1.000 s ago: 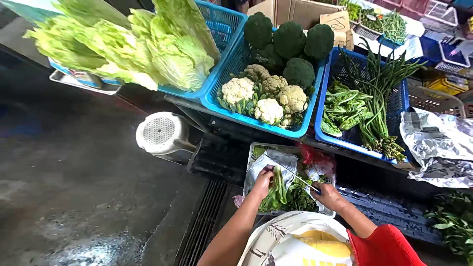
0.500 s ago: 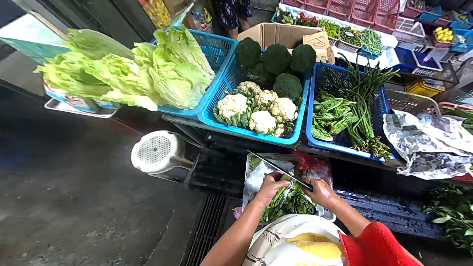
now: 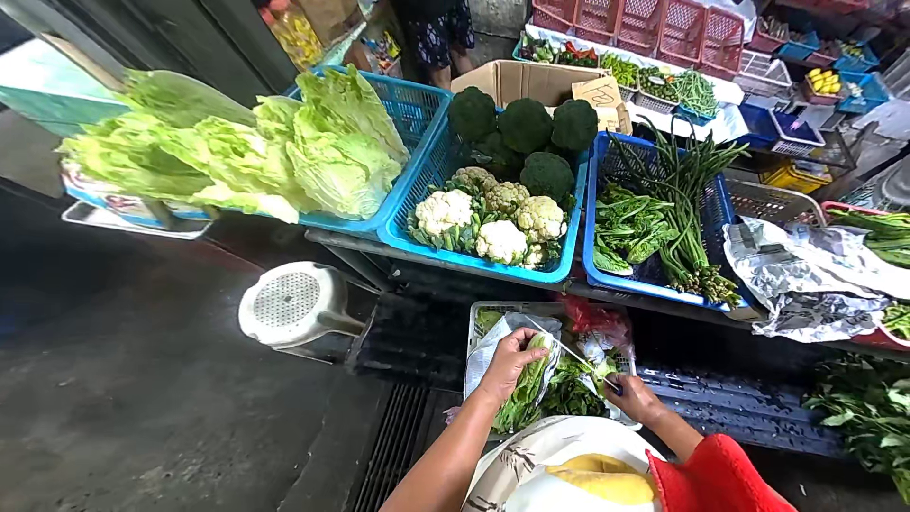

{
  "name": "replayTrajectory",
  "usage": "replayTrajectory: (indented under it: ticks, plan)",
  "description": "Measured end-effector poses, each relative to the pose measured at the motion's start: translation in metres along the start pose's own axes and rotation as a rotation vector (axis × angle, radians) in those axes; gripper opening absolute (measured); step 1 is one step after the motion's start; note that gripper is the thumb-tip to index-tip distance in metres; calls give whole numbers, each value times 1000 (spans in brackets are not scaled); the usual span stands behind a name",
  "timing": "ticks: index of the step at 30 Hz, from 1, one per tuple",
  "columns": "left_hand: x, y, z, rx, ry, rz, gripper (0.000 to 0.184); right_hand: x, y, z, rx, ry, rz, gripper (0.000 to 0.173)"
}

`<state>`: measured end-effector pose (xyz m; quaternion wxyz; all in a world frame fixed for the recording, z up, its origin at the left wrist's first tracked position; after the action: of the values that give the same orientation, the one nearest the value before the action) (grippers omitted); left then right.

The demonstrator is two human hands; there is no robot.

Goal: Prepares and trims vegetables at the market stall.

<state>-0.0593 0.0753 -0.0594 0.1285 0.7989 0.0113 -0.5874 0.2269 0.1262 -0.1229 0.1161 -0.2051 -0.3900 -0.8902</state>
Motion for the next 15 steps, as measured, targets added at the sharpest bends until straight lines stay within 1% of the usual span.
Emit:
replayTrajectory:
  ticks: [3, 5, 7, 9, 11, 13, 15]
  plan:
    - [0, -4, -13, 12, 13, -17, 31, 45, 11, 21, -219, -257, 234, 28]
    - [-5, -3, -26, 37, 18, 3, 33, 81, 19, 36, -277, -429, 327, 31]
    - [-13, -3, -38, 54, 59, 45, 31, 108, 23, 48, -252, -536, 314, 38]
    - [-17, -7, -45, 56, 94, 82, 24, 117, 16, 52, -199, -574, 268, 42]
    - [-15, -11, -46, 61, 103, 127, 15, 113, 6, 51, -130, -631, 245, 42]
    - [-14, -13, -45, 73, 124, 158, 16, 106, 5, 51, -91, -726, 228, 40]
    - [-14, -14, -40, 45, 124, 149, 17, 102, 12, 58, -124, -783, 222, 38]
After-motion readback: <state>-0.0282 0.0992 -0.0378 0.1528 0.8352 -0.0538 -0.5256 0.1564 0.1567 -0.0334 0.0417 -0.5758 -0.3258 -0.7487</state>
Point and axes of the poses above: each hand's wrist, its own y-axis away from the middle knuckle, its own z-axis out of the back of the hand, x = y × z, the point moved 3 cm from there along -y, towards the middle knuckle, and after that the axes turned 7 degrees about -z, right-handed, at the moved point
